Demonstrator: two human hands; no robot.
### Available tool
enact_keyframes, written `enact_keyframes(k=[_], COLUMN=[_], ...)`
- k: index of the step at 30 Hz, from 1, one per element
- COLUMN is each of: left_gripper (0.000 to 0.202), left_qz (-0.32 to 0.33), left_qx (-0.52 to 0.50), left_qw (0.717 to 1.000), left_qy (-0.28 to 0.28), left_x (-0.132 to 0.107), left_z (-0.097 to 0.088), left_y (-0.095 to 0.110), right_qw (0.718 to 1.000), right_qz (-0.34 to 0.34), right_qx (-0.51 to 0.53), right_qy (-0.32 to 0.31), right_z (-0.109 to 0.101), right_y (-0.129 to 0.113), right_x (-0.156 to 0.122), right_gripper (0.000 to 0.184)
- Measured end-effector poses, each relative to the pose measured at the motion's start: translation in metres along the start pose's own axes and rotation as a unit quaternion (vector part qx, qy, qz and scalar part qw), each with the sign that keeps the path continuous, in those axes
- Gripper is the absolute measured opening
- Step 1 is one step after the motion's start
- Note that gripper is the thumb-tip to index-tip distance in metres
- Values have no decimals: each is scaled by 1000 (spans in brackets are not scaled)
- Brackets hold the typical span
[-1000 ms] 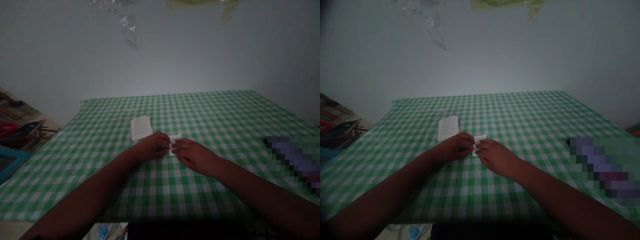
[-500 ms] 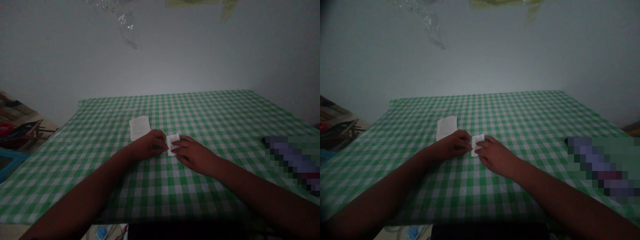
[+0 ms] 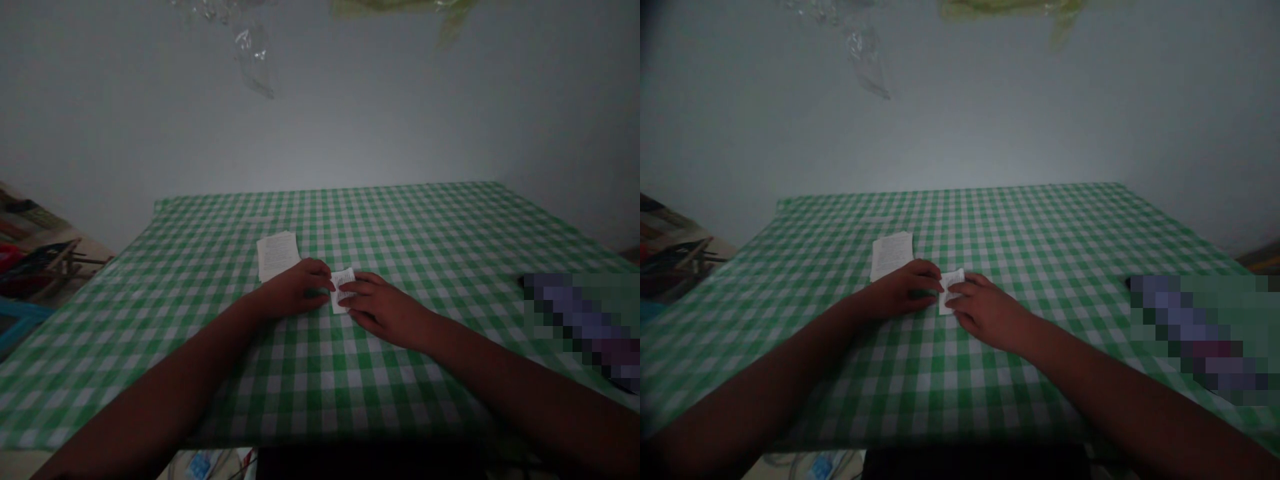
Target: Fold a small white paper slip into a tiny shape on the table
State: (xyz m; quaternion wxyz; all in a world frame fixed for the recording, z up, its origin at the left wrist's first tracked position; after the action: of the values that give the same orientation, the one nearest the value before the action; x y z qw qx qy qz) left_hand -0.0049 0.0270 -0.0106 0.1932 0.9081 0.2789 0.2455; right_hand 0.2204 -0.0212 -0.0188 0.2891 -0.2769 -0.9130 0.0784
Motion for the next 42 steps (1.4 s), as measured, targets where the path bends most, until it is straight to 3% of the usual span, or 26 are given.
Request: enact_keyframes(k=[21,35,42], left_gripper=[24,38,21], left_qz=[-22,-46,-29], left_qx=[16,49,33], left_qw=[999,998,999], left_qy=[26,-14,-2], left_x=[3,3,2], left_z=[6,1,1], left_y=[12,27,22], right_qw=[998,998,999], right_qz=[4,20,11], right_qx=[-56,-57,-46], right_qy=[-3,-25,-22], right_z=[-2,-2,-3], right_y=[-4,-4,-5], right_x=[-1,-3,-2], right_gripper=[28,30,31])
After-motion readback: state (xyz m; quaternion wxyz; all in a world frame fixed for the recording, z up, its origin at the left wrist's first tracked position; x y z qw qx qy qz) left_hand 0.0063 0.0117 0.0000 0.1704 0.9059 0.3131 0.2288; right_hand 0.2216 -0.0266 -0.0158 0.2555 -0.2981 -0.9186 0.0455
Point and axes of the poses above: each hand's wrist, its own x-axis towards the middle knuckle, its own z-axis out of the palm, y = z × x, the point moved 2 cm from there along x, towards the middle knuckle, and after that the axes turned 9 degrees about y, right-handed, at the moved point
